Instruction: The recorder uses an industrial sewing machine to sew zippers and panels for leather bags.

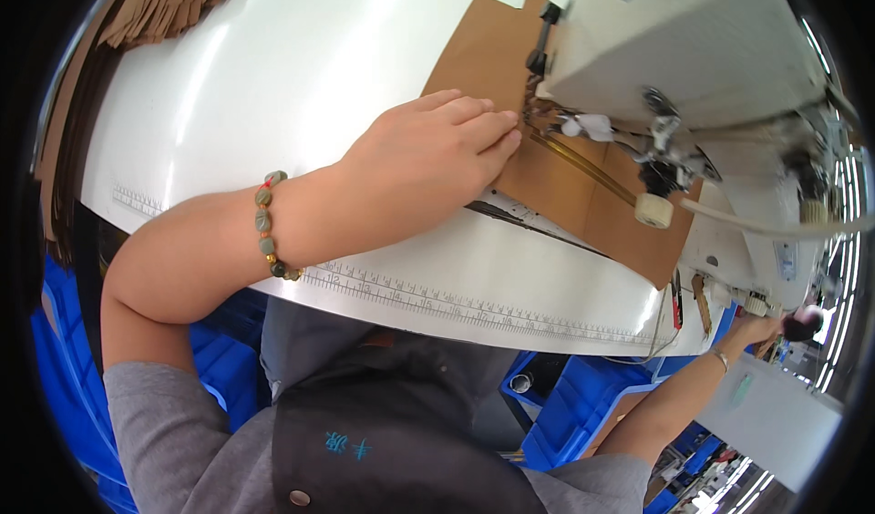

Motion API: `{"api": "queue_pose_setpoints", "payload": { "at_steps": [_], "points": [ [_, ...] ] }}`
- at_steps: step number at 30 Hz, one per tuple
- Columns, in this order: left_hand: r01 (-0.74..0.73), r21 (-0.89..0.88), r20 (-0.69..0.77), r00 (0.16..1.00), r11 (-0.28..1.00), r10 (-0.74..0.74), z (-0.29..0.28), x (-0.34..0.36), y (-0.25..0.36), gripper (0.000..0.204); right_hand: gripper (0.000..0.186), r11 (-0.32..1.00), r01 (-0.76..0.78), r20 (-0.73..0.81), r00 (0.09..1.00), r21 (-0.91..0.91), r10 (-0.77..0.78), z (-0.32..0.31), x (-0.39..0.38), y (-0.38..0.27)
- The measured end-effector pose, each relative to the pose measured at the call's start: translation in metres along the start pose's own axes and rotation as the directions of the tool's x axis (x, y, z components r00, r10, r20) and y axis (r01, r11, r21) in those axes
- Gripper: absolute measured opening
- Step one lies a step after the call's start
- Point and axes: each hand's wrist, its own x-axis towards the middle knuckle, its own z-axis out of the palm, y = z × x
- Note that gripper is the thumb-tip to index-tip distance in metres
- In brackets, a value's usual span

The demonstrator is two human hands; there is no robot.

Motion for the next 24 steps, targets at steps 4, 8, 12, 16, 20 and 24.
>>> {"api": "queue_pose_setpoints", "payload": {
  "at_steps": [4,8,12,16,20,24],
  "points": [
    [0.03,0.037,-0.021,0.999,0.999,-0.029,-0.004,0.002,0.003,0.043,0.039,0.988,-0.001,0.041,0.999,0.153,-0.006,0.002,-0.006,0.029],
    [-0.02,0.085,0.007,1.0,0.996,0.019,-0.01,0.005,0.007,0.047,0.041,0.979,-0.136,-0.03,0.991,-0.153,0.133,0.002,-0.026,-0.018],
    [-0.011,0.099,0.061,0.998,0.995,0.005,-0.017,0.01,0.008,0.04,0.037,0.776,0.577,-0.053,0.793,-0.257,-0.607,0.051,-0.124,-0.126],
    [0.029,0.038,0.039,0.999,0.999,-0.03,-0.024,0.015,0.012,0.044,0.008,0.673,0.739,0.663,0.514,-0.02,-0.544,0.138,-0.263,-0.221],
    [0.073,0.015,0.066,0.995,0.997,-0.074,-0.025,0.02,0.013,0.043,0.019,0.591,0.752,0.778,0.171,0.293,-0.604,0.23,-0.329,-0.25],
    [0.06,0.031,0.075,0.995,0.998,-0.062,-0.025,0.021,0.011,0.045,0.025,0.681,0.681,0.842,0.176,0.27,-0.51,0.261,-0.351,-0.25]
  ]
}}
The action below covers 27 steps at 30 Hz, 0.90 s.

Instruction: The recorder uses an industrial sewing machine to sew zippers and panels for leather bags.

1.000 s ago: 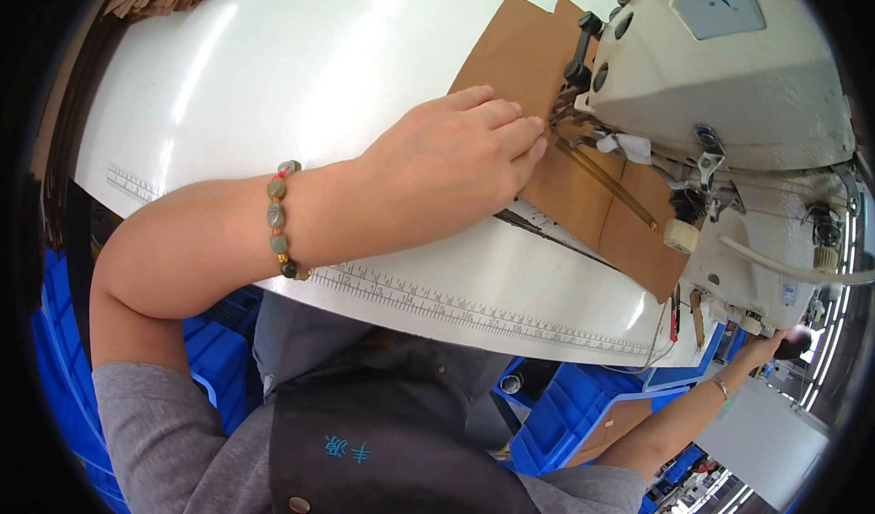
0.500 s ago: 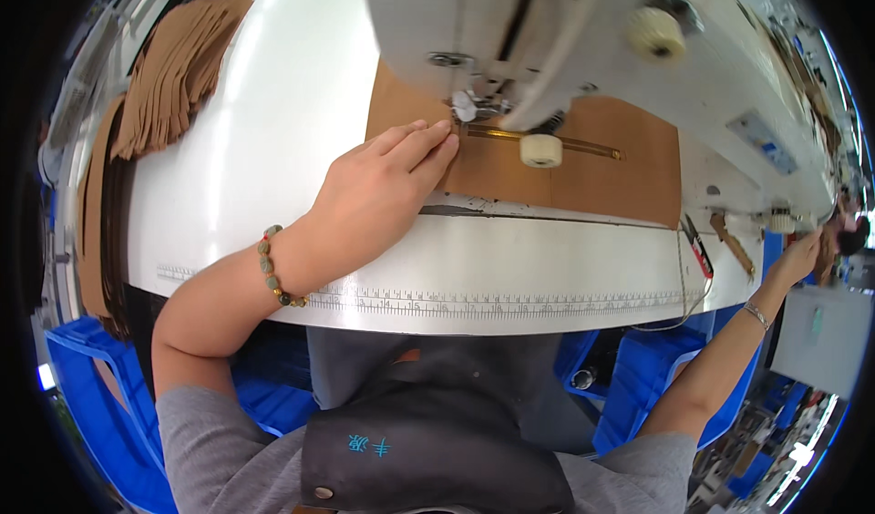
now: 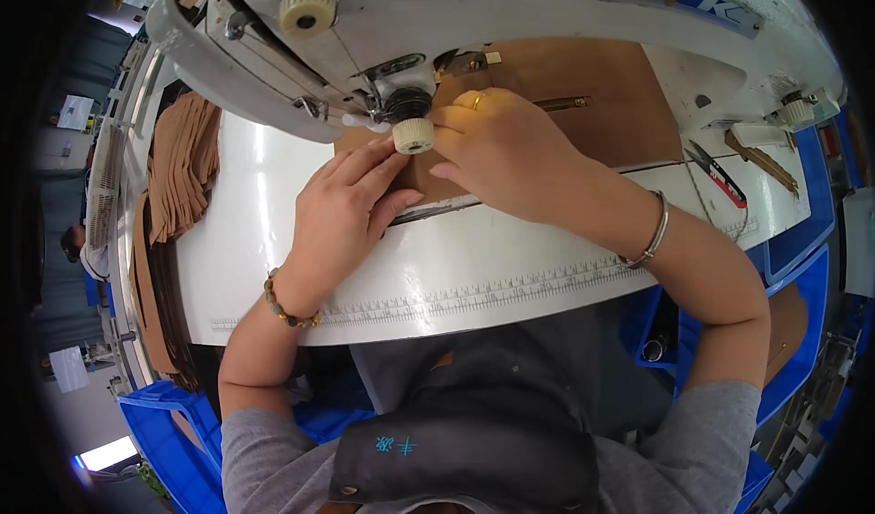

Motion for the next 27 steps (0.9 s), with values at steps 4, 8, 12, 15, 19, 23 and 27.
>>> {"api": "queue_pose_setpoints", "payload": {
  "at_steps": [4,8,12,15,19,23,27],
  "points": [
    [-0.005,-0.017,0.007,1.0,1.0,0.005,0.0,0.0,-0.001,0.045,0.03,0.996,0.077,-0.049,0.996,-0.047,-0.079,0.012,-0.003,0.0],
    [-0.014,-0.006,-0.003,1.0,1.0,0.014,0.0,0.001,-0.002,0.044,0.03,0.994,0.09,-0.033,0.995,-0.067,-0.093,0.015,-0.007,0.002],
    [-0.021,-0.004,-0.02,1.0,1.0,0.021,0.001,0.002,-0.005,0.043,0.027,0.993,0.09,-0.042,0.995,-0.081,-0.094,0.016,-0.006,0.002],
    [-0.036,-0.007,-0.034,0.999,0.999,0.035,0.002,0.003,-0.006,0.043,0.026,0.994,0.092,-0.063,0.993,-0.061,-0.095,0.017,-0.005,0.002],
    [-0.028,-0.004,-0.054,0.998,1.0,0.028,0.003,0.004,-0.006,0.042,0.026,0.994,0.081,-0.069,0.994,-0.075,-0.087,0.019,-0.005,0.004],
    [-0.036,0.0,-0.058,0.998,0.999,0.036,0.003,0.004,-0.006,0.042,0.026,0.996,0.068,-0.064,0.995,-0.058,-0.072,0.02,-0.004,0.005],
    [-0.038,0.003,-0.058,0.998,0.999,0.038,0.003,0.005,-0.007,0.041,0.026,0.993,0.088,-0.085,0.992,-0.074,-0.094,0.019,-0.004,0.005]
  ]
}}
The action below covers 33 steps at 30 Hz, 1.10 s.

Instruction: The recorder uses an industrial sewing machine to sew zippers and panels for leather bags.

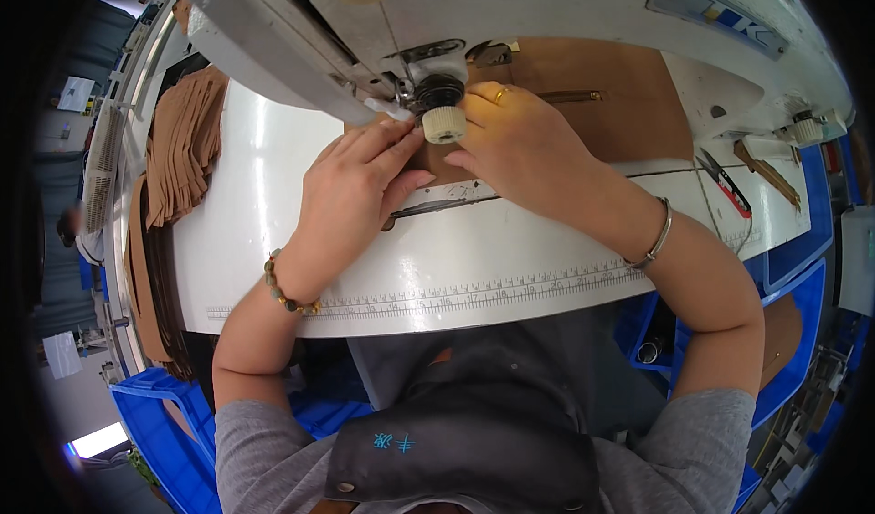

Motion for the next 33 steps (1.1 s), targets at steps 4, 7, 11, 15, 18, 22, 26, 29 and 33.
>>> {"api": "queue_pose_setpoints", "payload": {
  "at_steps": [4,7,11,15,18,22,26,29,33],
  "points": [
    [0.0,0.013,-0.006,1.0,1.0,0.0,0.0006,-0.0004,-0.0001,0.04,0.026,1.0,-0.006,0.013,1.0,0.0,0.006,-0.0005,0.0008,0.0002],
    [-0.015,0.021,-0.018,1.0,1.0,0.016,0.0011,0.0,-0.0009,0.038,0.026,1.0,0.0,-0.001,1.0,0.004,0.0,-0.0007,0.0018,0.0004],
    [-0.017,0.024,-0.015,1.0,1.0,0.017,0.001,-0.0001,-0.0008,0.036,0.026,1.0,-0.001,0.031,1.0,-0.002,0.001,-0.0024,0.0013,0.0012],
    [-0.025,0.035,-0.021,0.999,0.999,0.026,0.0011,-0.0003,-0.0002,0.036,0.026,1.0,0.0,0.009,1.0,0.011,0.0,-0.0023,0.0004,0.0009],
    [-0.027,0.04,-0.023,0.999,0.999,0.028,0.0015,0.0005,-0.0009,0.037,0.026,1.0,0.015,0.005,1.0,0.007,-0.015,-0.002,0.0008,0.0014],
    [-0.014,0.041,-0.012,1.0,0.999,0.015,0.0016,0.0016,-0.0015,0.036,0.027,1.0,0.013,0.012,1.0,0.012,-0.014,-0.0032,0.0012,0.0017],
    [-0.021,0.042,-0.024,0.999,0.999,0.022,0.0016,0.0019,-0.002,0.036,0.027,1.0,0.002,0.012,1.0,0.02,-0.002,-0.0036,0.001,0.0024],
    [-0.016,0.036,-0.015,1.0,0.999,0.017,0.002,0.0016,-0.0021,0.036,0.027,1.0,0.026,-0.003,1.0,0.001,-0.026,-0.0023,0.0011,0.0034],
    [-0.017,0.04,0.0,1.0,0.999,0.017,0.0016,0.0009,-0.0025,0.036,0.027,0.999,-0.001,0.024,1.0,0.033,0.0,-0.0022,-0.0001,0.0042]
  ]
}}
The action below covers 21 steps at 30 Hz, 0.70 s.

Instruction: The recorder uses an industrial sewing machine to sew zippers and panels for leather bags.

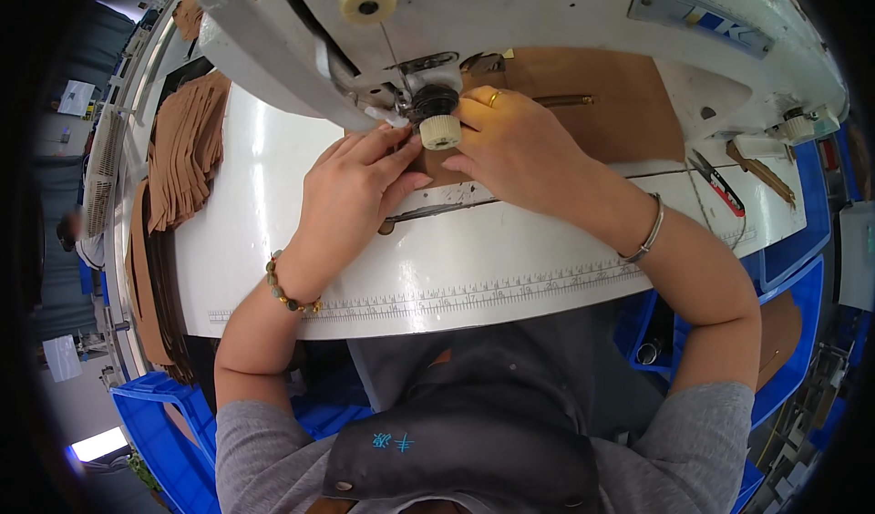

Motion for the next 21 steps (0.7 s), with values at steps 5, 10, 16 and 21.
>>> {"api": "queue_pose_setpoints", "payload": {
  "at_steps": [5,10,16,21],
  "points": [
    [0.04,-0.009,0.044,0.998,0.999,-0.04,-0.002,0.0,-0.003,0.035,0.028,0.998,0.056,-0.063,0.996,-0.038,-0.058,0.003,0.006,0.003],
    [0.055,0.116,-0.014,0.998,0.992,-0.053,-0.006,-0.004,-0.006,0.034,0.029,1.0,0.002,0.151,0.988,-0.006,-0.001,-0.009,0.01,-0.01],
    [0.096,0.206,0.046,0.993,0.974,-0.108,-0.011,-0.008,-0.014,0.04,0.03,0.969,-0.108,0.377,0.926,0.224,0.016,-0.039,0.018,0.003],
    [0.047,-0.011,0.068,0.997,0.999,-0.047,-0.012,-0.019,-0.011,0.045,0.048,0.997,0.026,0.181,0.983,0.071,-0.038,-0.023,0.004,-0.007]
  ]
}}
